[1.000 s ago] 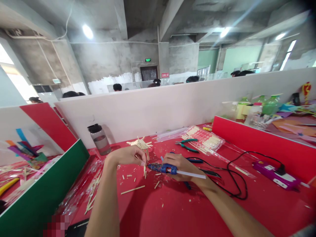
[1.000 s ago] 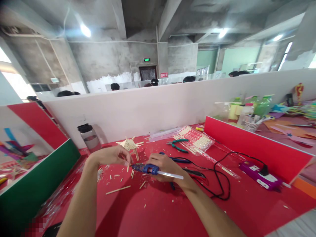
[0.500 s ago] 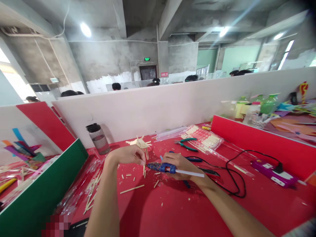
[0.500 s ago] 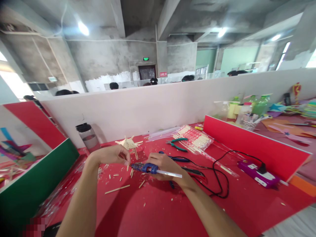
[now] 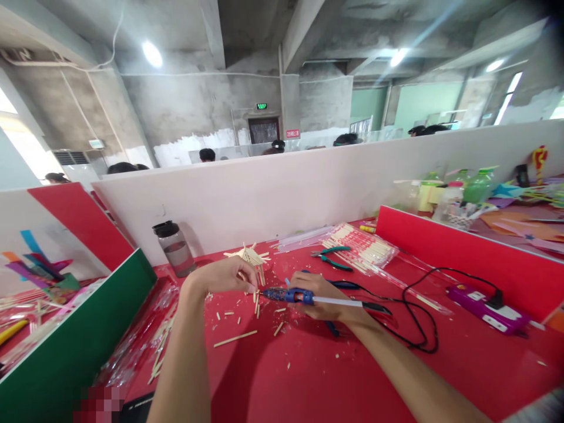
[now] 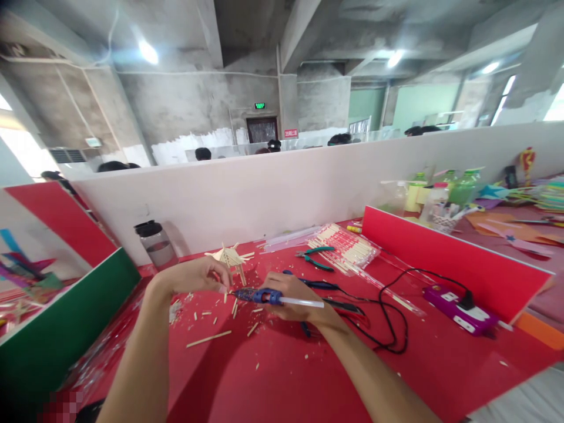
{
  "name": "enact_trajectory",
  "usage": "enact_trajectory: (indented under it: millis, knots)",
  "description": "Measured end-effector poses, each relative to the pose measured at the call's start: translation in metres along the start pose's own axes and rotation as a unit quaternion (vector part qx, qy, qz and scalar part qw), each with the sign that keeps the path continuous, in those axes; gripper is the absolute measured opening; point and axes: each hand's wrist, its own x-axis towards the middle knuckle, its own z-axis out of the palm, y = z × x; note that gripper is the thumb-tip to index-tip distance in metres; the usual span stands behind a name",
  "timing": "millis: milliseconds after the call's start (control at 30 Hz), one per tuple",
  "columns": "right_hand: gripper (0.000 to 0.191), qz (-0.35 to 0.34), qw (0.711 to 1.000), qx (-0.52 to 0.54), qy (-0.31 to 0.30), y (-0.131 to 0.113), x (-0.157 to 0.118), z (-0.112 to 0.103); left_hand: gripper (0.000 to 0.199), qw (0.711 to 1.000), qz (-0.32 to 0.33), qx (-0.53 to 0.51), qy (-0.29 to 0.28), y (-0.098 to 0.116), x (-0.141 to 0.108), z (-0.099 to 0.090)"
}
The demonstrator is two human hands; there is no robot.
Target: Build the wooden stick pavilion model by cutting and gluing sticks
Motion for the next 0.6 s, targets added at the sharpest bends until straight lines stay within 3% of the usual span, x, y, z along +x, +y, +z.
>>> enact_trajectory:
  millis: [233, 600]
  knots:
    - [0.024, 0.081, 0.996, 0.033, 0.013, 0.000, -0.002, -0.003, 0.017, 1.000, 0.016, -0.011, 0.017, 0.011, -0.002, 0.001]
    - [0.018, 0.129, 0.991, 0.033, 0.020, 0.012, -0.009, 0.004, 0.015, 0.998, 0.053, -0.016, 0.025, 0.009, 0.007, 0.004]
